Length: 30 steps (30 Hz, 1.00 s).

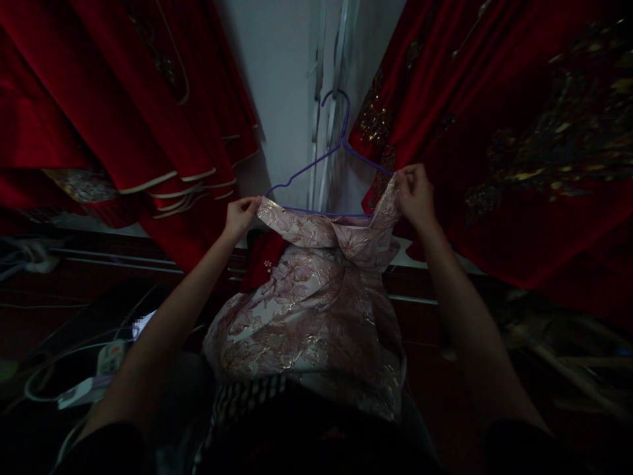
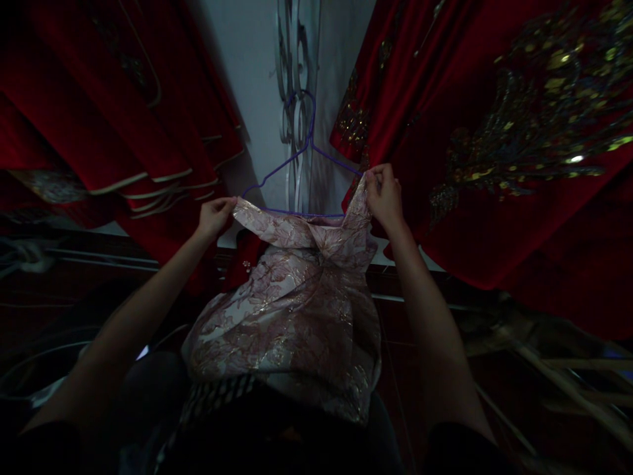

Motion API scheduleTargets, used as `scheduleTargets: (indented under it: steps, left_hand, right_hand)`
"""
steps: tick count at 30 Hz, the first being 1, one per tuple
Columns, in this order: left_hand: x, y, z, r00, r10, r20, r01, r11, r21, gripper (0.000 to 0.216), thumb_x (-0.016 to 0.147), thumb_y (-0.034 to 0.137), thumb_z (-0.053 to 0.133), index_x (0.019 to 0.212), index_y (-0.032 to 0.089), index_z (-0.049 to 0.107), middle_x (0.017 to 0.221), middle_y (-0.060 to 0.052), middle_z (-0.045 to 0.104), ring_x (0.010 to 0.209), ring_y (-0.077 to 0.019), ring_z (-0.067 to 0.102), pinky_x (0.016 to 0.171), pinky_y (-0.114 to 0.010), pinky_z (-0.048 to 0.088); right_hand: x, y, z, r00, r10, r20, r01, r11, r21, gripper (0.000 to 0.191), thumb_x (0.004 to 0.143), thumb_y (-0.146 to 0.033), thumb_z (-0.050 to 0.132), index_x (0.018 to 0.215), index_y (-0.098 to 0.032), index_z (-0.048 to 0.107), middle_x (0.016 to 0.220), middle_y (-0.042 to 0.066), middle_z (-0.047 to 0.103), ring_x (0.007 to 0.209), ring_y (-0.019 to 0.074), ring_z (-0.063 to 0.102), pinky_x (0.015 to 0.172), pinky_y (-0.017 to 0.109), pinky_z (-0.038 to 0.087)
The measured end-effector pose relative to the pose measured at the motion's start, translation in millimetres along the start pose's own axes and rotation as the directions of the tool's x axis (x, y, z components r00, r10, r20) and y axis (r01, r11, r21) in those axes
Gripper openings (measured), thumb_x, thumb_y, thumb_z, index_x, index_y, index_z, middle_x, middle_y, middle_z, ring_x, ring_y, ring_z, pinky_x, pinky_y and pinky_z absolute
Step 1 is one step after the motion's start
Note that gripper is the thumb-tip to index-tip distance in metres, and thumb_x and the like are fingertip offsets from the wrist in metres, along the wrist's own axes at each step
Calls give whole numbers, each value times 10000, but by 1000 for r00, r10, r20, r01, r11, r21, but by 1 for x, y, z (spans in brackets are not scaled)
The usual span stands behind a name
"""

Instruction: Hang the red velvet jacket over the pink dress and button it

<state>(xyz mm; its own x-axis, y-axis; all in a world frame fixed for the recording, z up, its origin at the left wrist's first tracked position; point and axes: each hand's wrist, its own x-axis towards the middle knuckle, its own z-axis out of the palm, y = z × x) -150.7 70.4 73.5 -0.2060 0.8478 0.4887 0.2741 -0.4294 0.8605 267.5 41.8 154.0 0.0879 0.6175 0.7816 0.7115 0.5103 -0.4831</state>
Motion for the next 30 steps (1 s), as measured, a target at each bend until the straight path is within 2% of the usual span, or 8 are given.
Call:
scheduleTargets:
  steps: [3,7,10,13,19,23,30]
  left_hand:
    - [6,5,5,1000,20,7,-20,999,50,437,741,533,637,855,120,725,790,-77,701,694,-173,602,637,-259,439]
    - [5,14,12,997,65,-33,-57,976,209,371,816,475,564,841,133,706,749,-71,674,666,-164,582,641,-255,417]
    - [-1,11,11,995,33,-93,-6,962,272,332,820,449,560,821,143,690,717,-63,657,662,-166,578,666,-255,413]
    - [-5,-3,7,990,-20,-138,58,959,276,282,793,415,586,795,150,682,684,-54,646,655,-171,584,675,-261,418]
    - [-13,-20,-1,981,-152,-119,164,982,98,227,741,313,616,868,136,678,698,-61,660,616,-164,594,611,-262,436]
    - [-16,-10,-1,983,-163,-80,157,985,-72,262,713,325,642,868,119,683,727,-71,682,623,-145,596,590,-241,438]
    - [-14,15,1,981,-179,72,193,937,-290,358,675,362,682,946,129,712,873,-79,718,721,-146,633,677,-256,487]
  right_hand:
    - [-1,-1,1,1000,-5,15,5,1000,13,448,901,-622,357,1017,-231,543,769,46,628,753,214,632,763,427,511]
    - [0,-1,-1,1000,-3,10,3,1000,3,445,903,-617,357,1018,-228,539,789,52,632,771,224,637,774,444,505]
    - [1,0,-2,1000,-2,3,2,1000,-2,442,901,-618,360,1006,-228,539,804,58,634,774,225,638,776,444,500]
    - [2,0,-4,1000,0,-5,0,1000,-7,433,900,-617,367,997,-232,540,774,49,628,756,222,636,767,434,500]
    - [1,-1,-4,1000,-5,2,5,1000,-12,440,906,-617,352,1020,-237,541,793,50,632,804,235,645,797,454,494]
    - [1,1,-2,1000,-11,7,11,1000,1,440,896,-629,363,1006,-244,545,800,56,642,785,233,643,764,439,502]
    - [1,2,-2,1000,-15,1,15,1000,-8,426,902,-608,374,1012,-237,551,777,52,642,713,212,628,713,410,502]
